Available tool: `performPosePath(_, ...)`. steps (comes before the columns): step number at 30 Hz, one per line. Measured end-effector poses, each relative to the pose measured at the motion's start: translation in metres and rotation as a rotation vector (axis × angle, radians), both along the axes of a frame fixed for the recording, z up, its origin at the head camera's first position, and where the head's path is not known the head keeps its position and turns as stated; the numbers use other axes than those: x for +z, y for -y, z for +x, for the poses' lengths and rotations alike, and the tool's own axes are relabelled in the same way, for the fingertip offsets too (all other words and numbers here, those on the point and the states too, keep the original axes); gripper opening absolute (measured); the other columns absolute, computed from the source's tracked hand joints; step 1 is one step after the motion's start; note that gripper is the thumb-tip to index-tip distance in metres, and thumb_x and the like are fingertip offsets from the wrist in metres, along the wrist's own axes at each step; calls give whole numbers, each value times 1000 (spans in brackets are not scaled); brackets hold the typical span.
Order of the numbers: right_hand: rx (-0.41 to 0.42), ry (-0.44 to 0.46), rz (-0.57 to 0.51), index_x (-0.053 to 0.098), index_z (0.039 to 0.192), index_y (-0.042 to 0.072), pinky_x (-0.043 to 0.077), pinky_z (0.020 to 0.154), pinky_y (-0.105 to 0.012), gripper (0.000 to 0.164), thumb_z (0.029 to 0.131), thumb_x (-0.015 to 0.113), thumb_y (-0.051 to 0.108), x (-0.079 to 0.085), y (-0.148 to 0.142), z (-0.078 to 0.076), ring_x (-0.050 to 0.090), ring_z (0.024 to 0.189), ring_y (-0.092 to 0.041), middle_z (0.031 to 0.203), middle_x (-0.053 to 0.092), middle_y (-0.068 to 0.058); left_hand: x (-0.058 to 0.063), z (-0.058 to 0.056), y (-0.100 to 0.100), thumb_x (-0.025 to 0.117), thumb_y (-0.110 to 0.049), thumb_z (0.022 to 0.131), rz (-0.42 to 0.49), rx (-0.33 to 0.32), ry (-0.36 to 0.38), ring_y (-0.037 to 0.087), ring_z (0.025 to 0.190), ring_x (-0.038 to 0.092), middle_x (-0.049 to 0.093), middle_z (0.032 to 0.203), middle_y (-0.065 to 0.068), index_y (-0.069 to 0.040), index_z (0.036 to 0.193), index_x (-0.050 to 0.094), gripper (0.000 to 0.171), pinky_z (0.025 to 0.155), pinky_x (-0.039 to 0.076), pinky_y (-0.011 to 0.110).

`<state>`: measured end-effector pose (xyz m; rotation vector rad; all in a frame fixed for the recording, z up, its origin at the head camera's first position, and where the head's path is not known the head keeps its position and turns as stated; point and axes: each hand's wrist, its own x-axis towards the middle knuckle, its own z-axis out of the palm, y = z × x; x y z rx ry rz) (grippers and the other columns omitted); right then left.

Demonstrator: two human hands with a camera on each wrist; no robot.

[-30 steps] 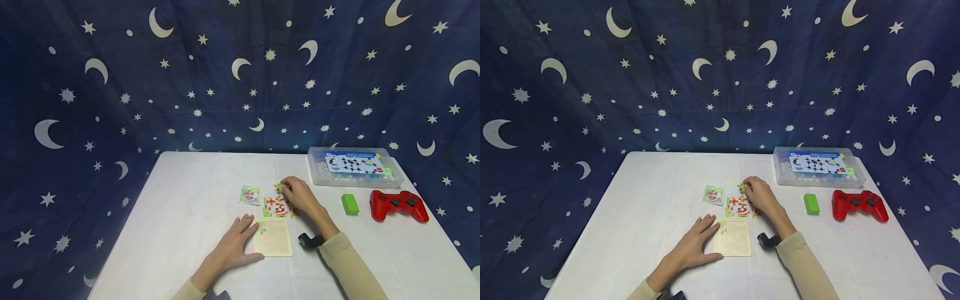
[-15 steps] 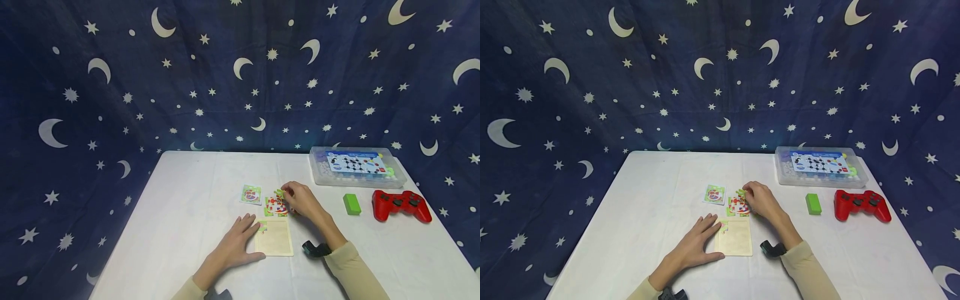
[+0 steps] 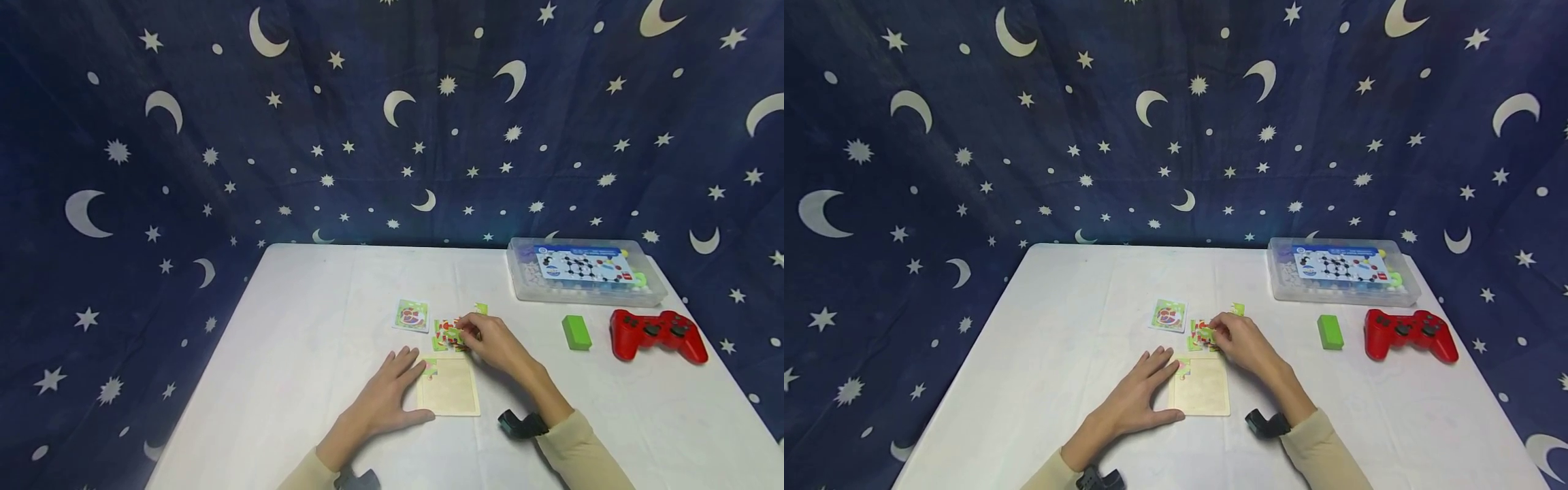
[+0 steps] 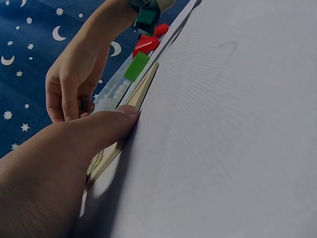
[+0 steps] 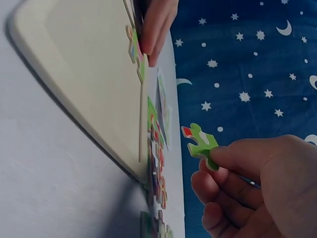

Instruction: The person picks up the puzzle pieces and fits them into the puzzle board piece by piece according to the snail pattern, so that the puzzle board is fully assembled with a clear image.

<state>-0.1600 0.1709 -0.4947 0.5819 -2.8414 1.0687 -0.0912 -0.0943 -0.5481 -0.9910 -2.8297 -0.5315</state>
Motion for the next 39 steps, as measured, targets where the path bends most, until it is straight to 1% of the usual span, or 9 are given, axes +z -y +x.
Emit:
performPosePath(4,29,30,-9,71,99,10,50,62,-20,8,91,70,9,-4,-1,6,53,71,-1,81,66,6,0,0,0,61,-74,82,4,-2,3,27,150,35,41,159,8,-14,147,51,89,126,29,43)
performPosePath(8,60,74,-29,71,98,11,48,60,-18,7,91,70,9,-9,-3,12,51,68,1,78,64,9,-1,1,-1,61,-74,82,-4,4,29,26,151,33,40,160,7,-14,148,50,90,127,28,42)
performPosePath(12,93,95,-42,71,97,11,49,60,-18,7,91,71,9,-14,-3,15,52,68,2,77,65,9,-1,1,0,61,-74,82,-8,10,50,25,152,31,38,161,6,-15,149,50,89,128,26,41)
performPosePath(19,145,115,-52,72,98,12,50,61,-18,7,91,70,9,-22,-1,18,53,69,3,79,65,9,0,1,0,59,-75,83,1,-1,17,28,151,35,40,160,7,-14,147,51,89,126,30,44)
performPosePath(24,175,131,-50,72,97,13,51,64,-18,7,91,70,10,-25,3,20,53,71,3,82,66,9,1,1,-1,59,-75,83,0,-5,19,28,151,35,41,160,8,-13,147,52,89,126,30,44)
performPosePath(29,187,109,-41,72,96,12,51,63,-18,7,90,71,10,-26,5,22,53,71,3,81,65,9,1,1,-1,59,-75,83,-11,0,41,26,152,32,39,161,7,-13,148,51,89,127,27,42)
performPosePath(33,181,51,-12,72,95,13,49,62,-17,7,89,71,9,-27,7,21,50,71,3,81,62,10,3,-1,-1,59,-74,84,-17,2,36,26,152,32,39,161,7,-14,148,50,89,128,27,41)
performPosePath(36,171,29,20,72,96,14,47,62,-17,8,88,73,13,-27,9,20,48,72,1,84,59,10,4,-2,-1,60,-74,84,-22,2,35,26,152,32,39,161,7,-14,148,50,89,127,27,41)
performPosePath(39,177,37,51,72,99,17,46,66,-19,12,87,76,20,-26,11,21,48,76,-1,90,58,10,4,-2,0,60,-73,83,-26,1,43,26,152,32,39,161,7,-14,148,50,89,127,27,41)
